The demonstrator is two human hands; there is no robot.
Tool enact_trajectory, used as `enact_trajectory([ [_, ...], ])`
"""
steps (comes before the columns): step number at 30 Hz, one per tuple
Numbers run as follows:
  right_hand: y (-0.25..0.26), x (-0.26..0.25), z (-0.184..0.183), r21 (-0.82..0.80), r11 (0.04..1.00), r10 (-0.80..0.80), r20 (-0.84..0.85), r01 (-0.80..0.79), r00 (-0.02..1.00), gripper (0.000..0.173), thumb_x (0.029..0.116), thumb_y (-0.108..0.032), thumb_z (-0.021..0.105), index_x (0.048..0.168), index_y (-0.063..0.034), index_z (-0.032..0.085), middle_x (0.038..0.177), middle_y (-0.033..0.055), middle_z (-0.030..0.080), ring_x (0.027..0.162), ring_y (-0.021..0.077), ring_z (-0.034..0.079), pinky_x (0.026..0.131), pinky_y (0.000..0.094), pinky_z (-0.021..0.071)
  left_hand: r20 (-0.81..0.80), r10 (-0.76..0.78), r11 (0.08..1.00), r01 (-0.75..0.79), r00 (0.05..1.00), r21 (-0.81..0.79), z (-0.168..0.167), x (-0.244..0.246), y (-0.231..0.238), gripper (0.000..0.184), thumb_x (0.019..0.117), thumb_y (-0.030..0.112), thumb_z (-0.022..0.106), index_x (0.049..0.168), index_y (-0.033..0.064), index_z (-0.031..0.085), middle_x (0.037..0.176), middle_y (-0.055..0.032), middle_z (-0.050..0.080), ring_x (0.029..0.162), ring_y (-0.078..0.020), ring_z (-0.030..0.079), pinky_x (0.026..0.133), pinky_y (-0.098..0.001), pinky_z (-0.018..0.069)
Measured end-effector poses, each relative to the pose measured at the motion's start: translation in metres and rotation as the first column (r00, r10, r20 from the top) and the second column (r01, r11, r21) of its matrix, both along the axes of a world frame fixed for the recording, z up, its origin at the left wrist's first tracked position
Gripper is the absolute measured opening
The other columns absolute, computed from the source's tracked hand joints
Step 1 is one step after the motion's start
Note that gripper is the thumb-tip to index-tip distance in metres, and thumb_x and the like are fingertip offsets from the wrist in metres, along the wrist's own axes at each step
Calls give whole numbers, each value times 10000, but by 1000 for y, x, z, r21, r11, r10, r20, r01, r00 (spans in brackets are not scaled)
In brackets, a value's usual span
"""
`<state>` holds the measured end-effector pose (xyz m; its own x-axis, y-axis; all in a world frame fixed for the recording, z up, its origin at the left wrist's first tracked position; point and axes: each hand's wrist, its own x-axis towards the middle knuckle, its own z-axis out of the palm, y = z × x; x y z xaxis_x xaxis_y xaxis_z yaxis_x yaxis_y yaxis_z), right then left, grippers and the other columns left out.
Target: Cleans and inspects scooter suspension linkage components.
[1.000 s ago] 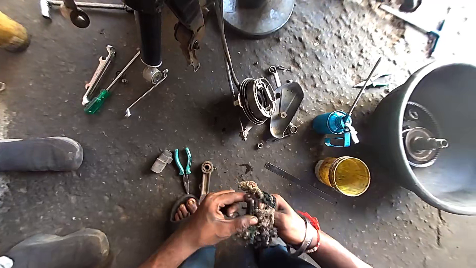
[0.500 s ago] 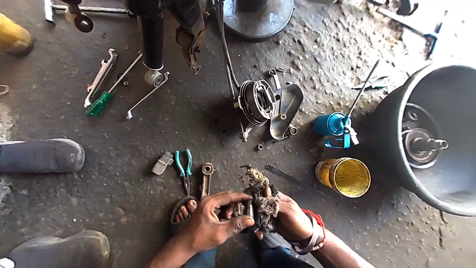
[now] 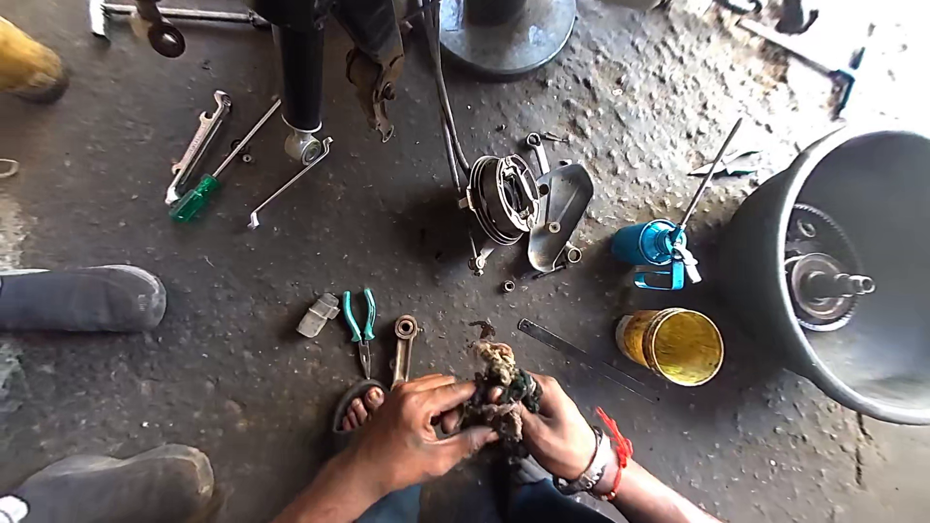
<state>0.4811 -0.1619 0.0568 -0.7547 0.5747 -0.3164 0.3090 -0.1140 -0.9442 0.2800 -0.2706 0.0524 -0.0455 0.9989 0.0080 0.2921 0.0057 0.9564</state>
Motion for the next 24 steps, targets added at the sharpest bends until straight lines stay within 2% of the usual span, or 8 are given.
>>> enact_trajectory([
  [3,-2,-1,0,-47,997,-63,-58,60,996,221,1043,-230,557,1009,-72,709,921,-50,732,893,-23,682,832,225,586,78,19,1000,-18,997,-8,1,1,2,393,915,403,773,1006,21,743,720,13,608,657,-4,529,616,-141,462],
  [6,-5,-4,2,-245,961,-160,-107,129,981,157,1048,-179,545,1019,-119,687,917,-94,717,874,-19,676,822,227,583,131,42,999,-42,991,2,2,2,4,408,925,394,764,1049,6,740,720,21,604,664,7,521,631,-132,452],
  [10,-8,-8,8,-641,747,-329,-122,179,936,188,1019,-107,532,1001,-217,683,890,-116,733,819,-12,686,779,219,585,212,68,997,-74,975,20,3,1,3,393,924,354,769,1157,39,749,757,34,632,689,32,528,638,-118,447],
  [13,-7,-1,2,-757,652,-310,-216,42,926,107,1001,-208,646,1060,-227,733,959,-96,745,887,7,693,827,246,584,252,62,996,-75,966,41,3,-1,3,370,904,314,800,1188,82,754,796,23,667,716,23,564,658,-127,476],
  [16,-2,4,0,-696,716,-199,-271,-48,942,125,988,-214,685,1105,-186,718,1002,-80,741,928,28,692,859,271,585,183,30,999,-38,983,38,1,-3,1,369,891,325,813,1183,110,749,818,11,672,750,-18,588,700,-178,506],
  [18,0,2,2,-604,796,-167,-184,23,969,88,957,-154,704,1040,-163,730,943,-81,746,870,22,697,808,263,595,-19,35,999,-34,999,32,0,-2,-2,377,898,381,793,1200,160,753,851,14,675,788,-50,610,726,-221,532],
  [21,2,-4,4,-414,907,-108,-39,82,993,83,911,-131,744,984,-96,728,884,-54,741,814,29,698,768,254,599,-403,36,995,3,914,95,4,0,-1,320,911,418,717,1153,211,749,926,10,696,860,-113,649,756,-287,545],
  [24,0,-6,4,-313,945,-90,18,91,996,90,890,-146,766,941,-87,723,837,-47,735,773,20,692,731,243,594,-528,20,991,53,849,123,8,1,4,282,921,406,683,1090,188,740,924,6,704,839,-138,652,714,-301,523],
])
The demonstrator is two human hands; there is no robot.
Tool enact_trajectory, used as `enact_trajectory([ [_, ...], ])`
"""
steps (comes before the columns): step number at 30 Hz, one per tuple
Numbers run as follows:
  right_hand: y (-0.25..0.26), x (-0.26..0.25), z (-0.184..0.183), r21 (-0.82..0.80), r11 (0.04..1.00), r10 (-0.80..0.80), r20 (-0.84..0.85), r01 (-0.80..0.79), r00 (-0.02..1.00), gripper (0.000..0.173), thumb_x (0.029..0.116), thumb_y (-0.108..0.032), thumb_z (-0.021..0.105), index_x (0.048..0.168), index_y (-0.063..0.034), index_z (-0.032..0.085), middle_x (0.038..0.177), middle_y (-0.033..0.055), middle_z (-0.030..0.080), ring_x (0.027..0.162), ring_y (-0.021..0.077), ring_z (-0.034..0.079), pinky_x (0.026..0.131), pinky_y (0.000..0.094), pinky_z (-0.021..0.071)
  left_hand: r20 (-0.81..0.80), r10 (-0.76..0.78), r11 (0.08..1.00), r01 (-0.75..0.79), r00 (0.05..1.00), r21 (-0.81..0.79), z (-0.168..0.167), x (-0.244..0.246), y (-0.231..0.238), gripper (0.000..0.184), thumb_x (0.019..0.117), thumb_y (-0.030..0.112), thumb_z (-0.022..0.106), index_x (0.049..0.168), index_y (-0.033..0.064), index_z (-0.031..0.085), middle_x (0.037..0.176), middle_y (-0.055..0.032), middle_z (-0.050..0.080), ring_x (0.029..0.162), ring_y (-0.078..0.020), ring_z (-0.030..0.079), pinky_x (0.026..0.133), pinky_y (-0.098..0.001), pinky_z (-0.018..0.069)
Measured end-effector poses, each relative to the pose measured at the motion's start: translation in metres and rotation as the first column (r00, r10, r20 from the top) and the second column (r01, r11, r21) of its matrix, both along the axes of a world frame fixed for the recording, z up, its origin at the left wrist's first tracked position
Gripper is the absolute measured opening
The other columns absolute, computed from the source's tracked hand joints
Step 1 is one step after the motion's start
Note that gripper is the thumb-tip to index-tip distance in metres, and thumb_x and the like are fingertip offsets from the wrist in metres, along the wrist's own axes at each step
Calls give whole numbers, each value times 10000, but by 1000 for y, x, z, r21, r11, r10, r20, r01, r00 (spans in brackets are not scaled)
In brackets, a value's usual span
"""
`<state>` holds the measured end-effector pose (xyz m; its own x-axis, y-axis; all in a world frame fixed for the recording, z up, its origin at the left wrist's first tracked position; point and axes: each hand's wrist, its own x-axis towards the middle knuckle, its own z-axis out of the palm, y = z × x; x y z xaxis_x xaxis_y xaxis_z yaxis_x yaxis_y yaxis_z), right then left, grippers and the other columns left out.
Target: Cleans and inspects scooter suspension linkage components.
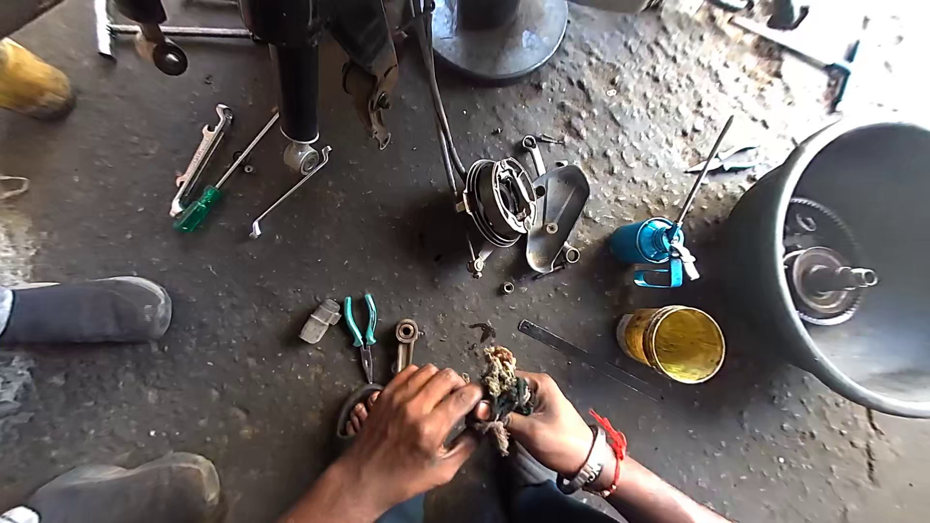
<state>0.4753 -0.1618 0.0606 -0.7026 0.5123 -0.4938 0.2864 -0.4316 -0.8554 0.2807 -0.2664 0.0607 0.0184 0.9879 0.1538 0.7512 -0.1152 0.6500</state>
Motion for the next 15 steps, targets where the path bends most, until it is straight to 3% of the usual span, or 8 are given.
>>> enact_trajectory([
  [3,-1,3,-1,120,991,59,37,-63,998,116,908,-197,741,951,-91,721,834,-54,727,772,-2,682,723,231,584,64,-18,999,20,998,-30,-1,0,0,278,911,397,695,1061,164,725,907,-3,691,842,-136,659,727,-295,543],
  [7,-6,9,-4,276,956,97,7,-95,995,177,968,-195,639,994,-34,707,878,-18,731,839,-21,683,786,211,579,365,10,993,33,931,-110,-6,-1,-2,355,872,386,776,1095,112,746,823,1,648,774,-80,604,722,-218,524],
  [12,-8,10,-6,278,961,42,-161,5,986,232,1047,-234,564,996,-43,686,892,-36,721,867,-34,674,800,200,577,647,82,991,7,758,-134,0,2,0,415,875,403,813,1081,47,759,762,35,597,700,28,510,632,-104,424],
  [15,-10,9,-4,158,985,-23,-248,63,969,141,1041,-225,582,1012,-137,688,920,-106,717,870,-53,663,800,194,575,842,148,979,46,519,-201,-1,2,0,385,904,357,793,1122,42,757,770,74,635,663,64,497,597,-104,418],
])
